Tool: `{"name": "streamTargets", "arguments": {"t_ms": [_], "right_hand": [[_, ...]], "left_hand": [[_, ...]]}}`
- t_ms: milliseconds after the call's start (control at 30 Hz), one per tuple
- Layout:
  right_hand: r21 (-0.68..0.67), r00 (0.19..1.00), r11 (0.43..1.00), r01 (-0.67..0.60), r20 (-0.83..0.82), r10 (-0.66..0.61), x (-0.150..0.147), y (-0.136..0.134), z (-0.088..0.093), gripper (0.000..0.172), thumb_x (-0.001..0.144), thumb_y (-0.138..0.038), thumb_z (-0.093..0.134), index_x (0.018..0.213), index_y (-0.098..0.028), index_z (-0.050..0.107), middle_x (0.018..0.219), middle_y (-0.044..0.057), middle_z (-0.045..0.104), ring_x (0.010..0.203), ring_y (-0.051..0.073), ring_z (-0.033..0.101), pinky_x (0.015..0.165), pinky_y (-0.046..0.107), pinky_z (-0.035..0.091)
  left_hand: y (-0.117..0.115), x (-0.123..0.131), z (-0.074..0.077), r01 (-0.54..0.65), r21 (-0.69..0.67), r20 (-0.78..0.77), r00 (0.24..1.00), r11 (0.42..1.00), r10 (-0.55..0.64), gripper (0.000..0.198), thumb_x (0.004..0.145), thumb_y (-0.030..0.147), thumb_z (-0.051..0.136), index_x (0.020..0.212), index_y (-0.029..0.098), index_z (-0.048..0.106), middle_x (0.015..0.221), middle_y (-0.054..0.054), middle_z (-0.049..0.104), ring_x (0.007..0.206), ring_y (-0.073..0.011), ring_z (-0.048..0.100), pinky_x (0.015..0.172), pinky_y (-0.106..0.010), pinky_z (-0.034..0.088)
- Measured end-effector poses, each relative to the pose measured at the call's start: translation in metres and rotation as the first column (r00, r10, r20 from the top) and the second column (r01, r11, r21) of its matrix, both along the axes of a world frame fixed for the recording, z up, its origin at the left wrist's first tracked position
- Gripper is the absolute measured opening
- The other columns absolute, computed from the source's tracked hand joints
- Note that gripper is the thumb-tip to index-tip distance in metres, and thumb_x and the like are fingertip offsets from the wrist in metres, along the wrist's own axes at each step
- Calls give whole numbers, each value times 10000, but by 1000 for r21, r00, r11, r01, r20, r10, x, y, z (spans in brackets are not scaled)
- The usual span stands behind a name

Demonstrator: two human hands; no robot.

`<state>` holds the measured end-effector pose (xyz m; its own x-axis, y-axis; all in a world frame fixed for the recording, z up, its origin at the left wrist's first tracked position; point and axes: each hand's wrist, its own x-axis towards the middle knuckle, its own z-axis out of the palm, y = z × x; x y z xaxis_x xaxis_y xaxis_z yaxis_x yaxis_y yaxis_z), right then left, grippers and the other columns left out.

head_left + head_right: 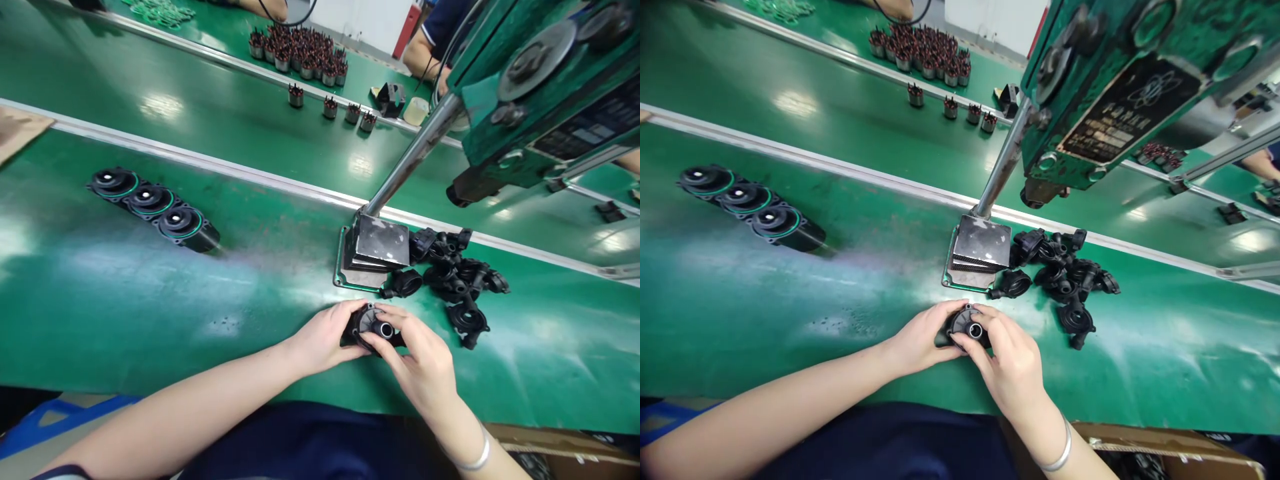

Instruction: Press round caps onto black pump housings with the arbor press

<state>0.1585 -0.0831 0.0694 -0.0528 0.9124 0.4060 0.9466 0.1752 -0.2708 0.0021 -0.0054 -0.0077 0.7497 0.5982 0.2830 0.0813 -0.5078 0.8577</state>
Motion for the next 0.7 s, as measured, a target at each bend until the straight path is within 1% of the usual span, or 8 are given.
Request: {"name": "streamTargets", "arguments": {"t_ms": [200,267,400,500,567,600,633,700], "right_hand": [[-5,1000,1000,-9,-30,9,2,0,-2,262,770,-279,655,976,-140,574,1088,14,613,1042,24,606,900,126,541],[1,999,1000,2,-43,-2,1,-1,-5,276,771,-292,654,978,-138,554,1081,12,611,1044,18,602,903,120,536],[22,994,998,57,-100,-55,-4,-5,-17,323,778,-341,642,957,-127,480,1087,16,606,1053,6,599,881,104,531],[0,994,997,77,-75,-77,-2,-7,-17,302,801,-367,607,942,-136,475,1068,7,612,982,10,621,802,112,542],[-71,999,997,18,-35,-20,8,-5,-1,354,785,-438,606,954,-149,492,1063,-9,616,938,18,630,748,125,547],[-91,999,996,-22,-26,20,16,-3,14,378,776,-468,606,963,-155,505,1072,-14,615,947,22,630,753,129,552],[-80,999,996,-42,-34,39,25,0,34,381,778,-479,602,965,-158,520,1085,-13,613,976,25,626,785,130,557],[97,992,995,29,-123,-17,46,9,87,329,830,-442,556,963,-142,545,1088,17,610,1036,36,613,867,137,557]], "left_hand": [[1,-2,1,16,5,22,1000,1000,-16,765,779,353,719,1388,203,282,1327,-164,547,1215,-279,571,1007,-444,509],[2,-2,2,41,27,22,999,999,-42,759,800,322,699,1415,236,264,1349,-146,527,1235,-265,553,1028,-426,492],[0,-1,-2,91,113,-7,996,989,-91,627,821,267,669,1372,304,372,1302,-98,528,1199,-238,564,989,-380,511],[-2,1,1,59,138,-22,998,989,-56,602,776,254,702,1318,289,443,1206,-81,562,1088,-216,618,902,-338,549],[1,-1,14,26,196,-6,1000,980,-25,589,746,249,719,1284,282,482,1146,-73,586,1012,-209,644,844,-323,564],[5,-2,25,14,233,12,1000,972,-17,591,733,241,725,1275,281,493,1136,-73,592,998,-210,647,828,-319,565],[11,-3,38,6,265,34,999,964,-16,599,723,231,730,1272,281,499,1137,-74,597,1003,-212,645,829,-317,561],[29,-3,68,-28,304,85,996,952,2,607,716,219,736,1273,288,503,1154,-68,607,1042,-212,630,875,-322,541]]}}
